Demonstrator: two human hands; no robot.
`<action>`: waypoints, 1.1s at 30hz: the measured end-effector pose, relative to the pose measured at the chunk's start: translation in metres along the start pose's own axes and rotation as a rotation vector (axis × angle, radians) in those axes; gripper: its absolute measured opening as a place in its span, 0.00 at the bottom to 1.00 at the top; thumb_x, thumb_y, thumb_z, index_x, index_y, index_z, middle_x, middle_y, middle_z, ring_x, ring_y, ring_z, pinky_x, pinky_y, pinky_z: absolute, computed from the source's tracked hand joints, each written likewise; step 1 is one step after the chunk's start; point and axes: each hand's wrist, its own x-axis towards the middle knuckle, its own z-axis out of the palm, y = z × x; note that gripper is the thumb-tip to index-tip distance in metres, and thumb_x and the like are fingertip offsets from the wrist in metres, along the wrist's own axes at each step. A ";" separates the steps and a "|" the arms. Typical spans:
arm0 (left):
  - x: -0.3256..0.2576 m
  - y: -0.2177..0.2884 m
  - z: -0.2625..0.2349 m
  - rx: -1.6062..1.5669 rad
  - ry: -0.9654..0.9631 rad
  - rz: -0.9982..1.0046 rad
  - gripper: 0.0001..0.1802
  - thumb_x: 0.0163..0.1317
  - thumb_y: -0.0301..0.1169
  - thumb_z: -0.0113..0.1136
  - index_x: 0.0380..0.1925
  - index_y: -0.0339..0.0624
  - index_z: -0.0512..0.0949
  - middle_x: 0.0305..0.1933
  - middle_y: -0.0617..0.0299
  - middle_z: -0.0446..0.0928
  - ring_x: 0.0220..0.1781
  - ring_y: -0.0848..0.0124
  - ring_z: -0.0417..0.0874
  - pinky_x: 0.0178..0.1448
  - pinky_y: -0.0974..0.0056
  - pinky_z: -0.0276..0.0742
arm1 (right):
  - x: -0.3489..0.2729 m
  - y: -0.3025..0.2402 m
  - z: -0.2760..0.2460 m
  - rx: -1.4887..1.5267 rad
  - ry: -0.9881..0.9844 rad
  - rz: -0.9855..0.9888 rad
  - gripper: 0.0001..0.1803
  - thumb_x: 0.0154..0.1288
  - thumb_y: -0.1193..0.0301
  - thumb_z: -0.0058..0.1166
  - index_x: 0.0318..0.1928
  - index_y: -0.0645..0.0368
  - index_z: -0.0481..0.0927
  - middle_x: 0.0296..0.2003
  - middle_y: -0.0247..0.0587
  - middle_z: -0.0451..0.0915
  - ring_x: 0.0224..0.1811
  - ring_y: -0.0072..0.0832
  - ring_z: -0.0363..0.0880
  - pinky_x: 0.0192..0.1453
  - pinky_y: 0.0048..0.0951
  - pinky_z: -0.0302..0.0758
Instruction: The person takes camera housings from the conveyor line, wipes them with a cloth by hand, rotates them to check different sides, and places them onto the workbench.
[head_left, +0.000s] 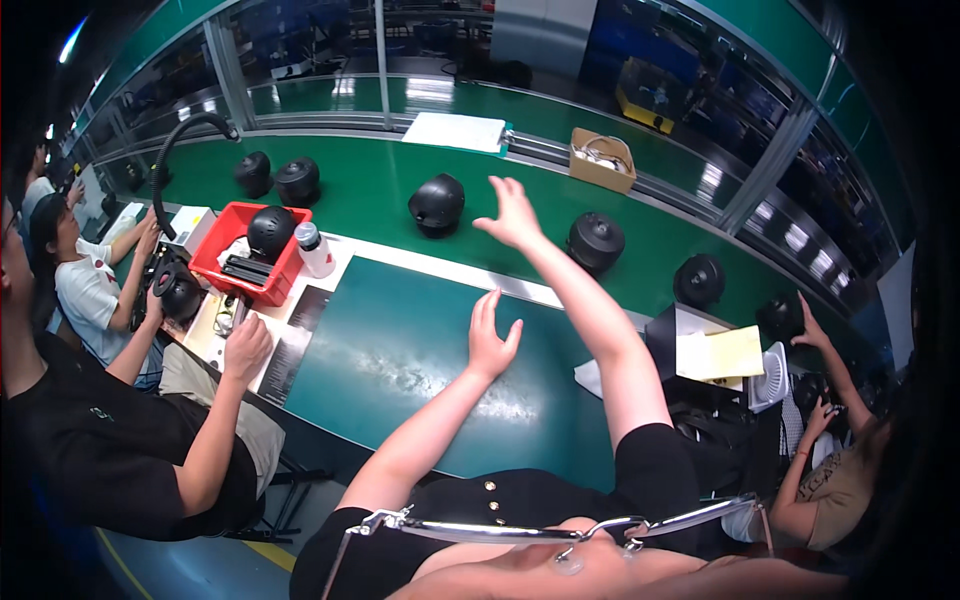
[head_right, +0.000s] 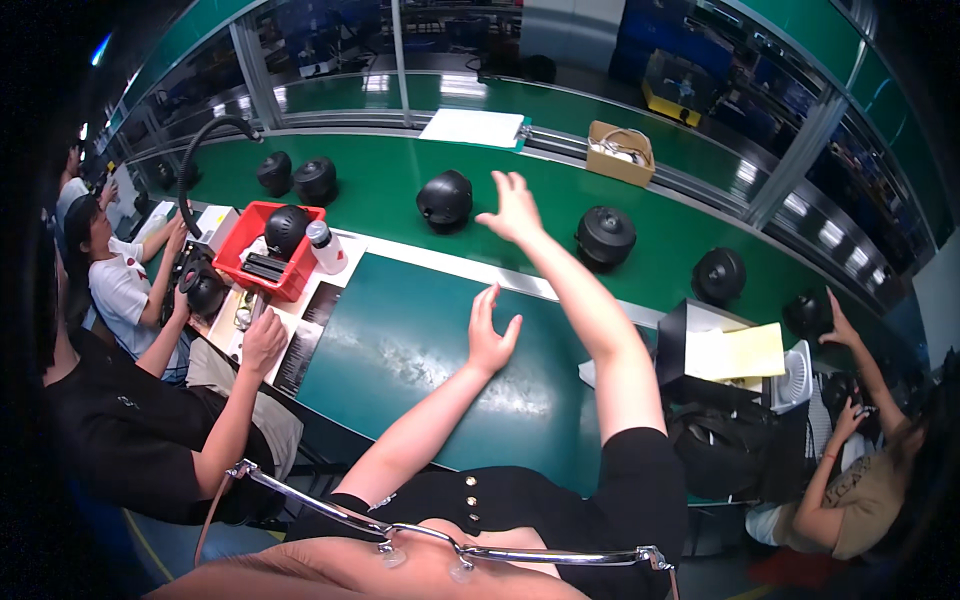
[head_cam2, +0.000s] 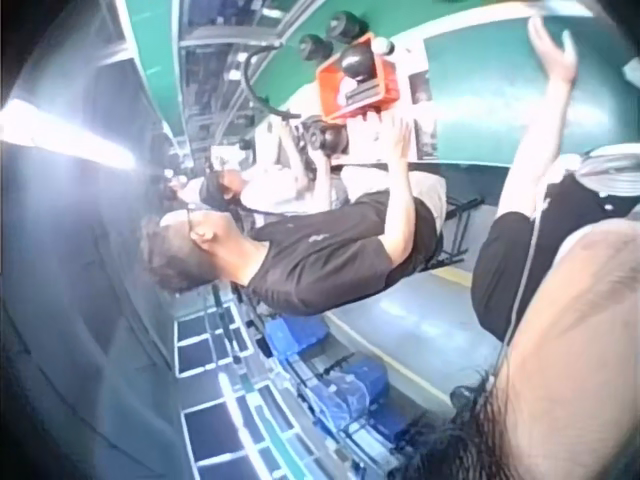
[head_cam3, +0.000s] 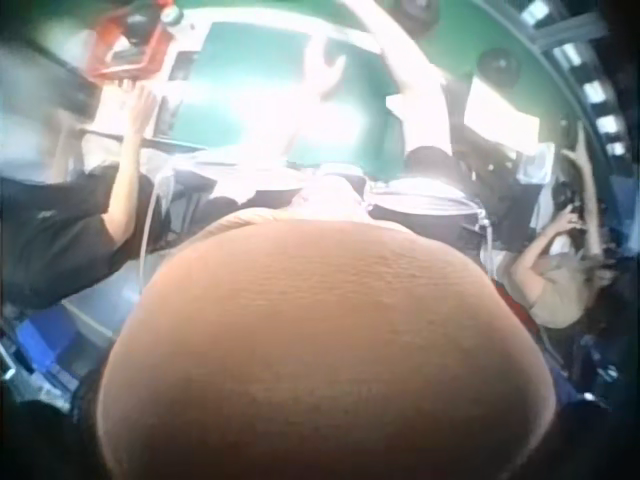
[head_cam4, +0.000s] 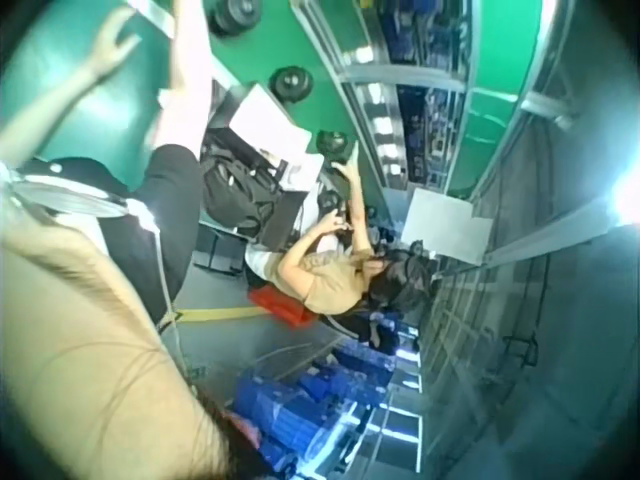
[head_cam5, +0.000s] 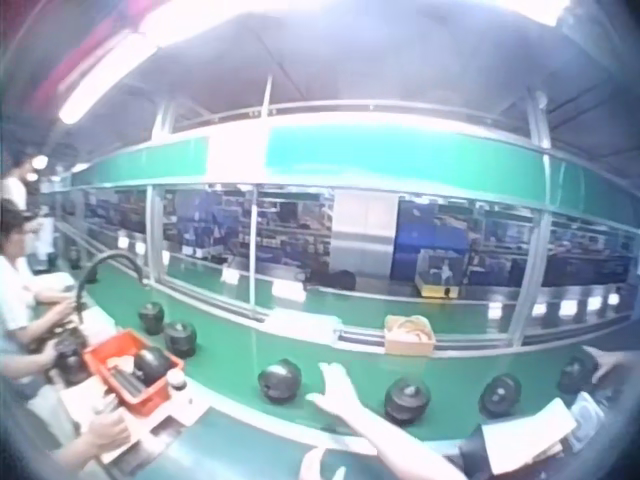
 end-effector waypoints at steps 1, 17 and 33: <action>0.002 0.003 -0.003 0.063 0.026 0.076 0.36 0.57 0.29 0.66 0.66 0.34 0.65 0.62 0.43 0.69 0.65 0.47 0.71 0.69 0.51 0.67 | 0.010 -0.020 0.016 0.023 -0.047 -0.018 0.60 0.42 0.58 0.78 0.74 0.49 0.55 0.70 0.64 0.55 0.66 0.59 0.68 0.71 0.47 0.69; 0.001 -0.054 -0.010 -0.789 0.023 -0.609 0.25 0.76 0.45 0.39 0.60 0.36 0.65 0.46 0.48 0.79 0.29 0.65 0.82 0.33 0.64 0.81 | -0.030 -0.053 0.028 0.557 0.036 -0.234 0.46 0.34 0.60 0.75 0.58 0.50 0.68 0.67 0.58 0.60 0.71 0.54 0.61 0.72 0.48 0.63; -0.005 0.006 -0.017 -1.159 -0.482 -0.700 0.52 0.61 0.72 0.46 0.68 0.37 0.65 0.64 0.54 0.75 0.65 0.63 0.76 0.69 0.56 0.72 | -0.246 -0.011 -0.070 1.163 0.235 0.151 0.50 0.56 0.39 0.63 0.66 0.63 0.61 0.60 0.45 0.68 0.68 0.33 0.65 0.73 0.32 0.56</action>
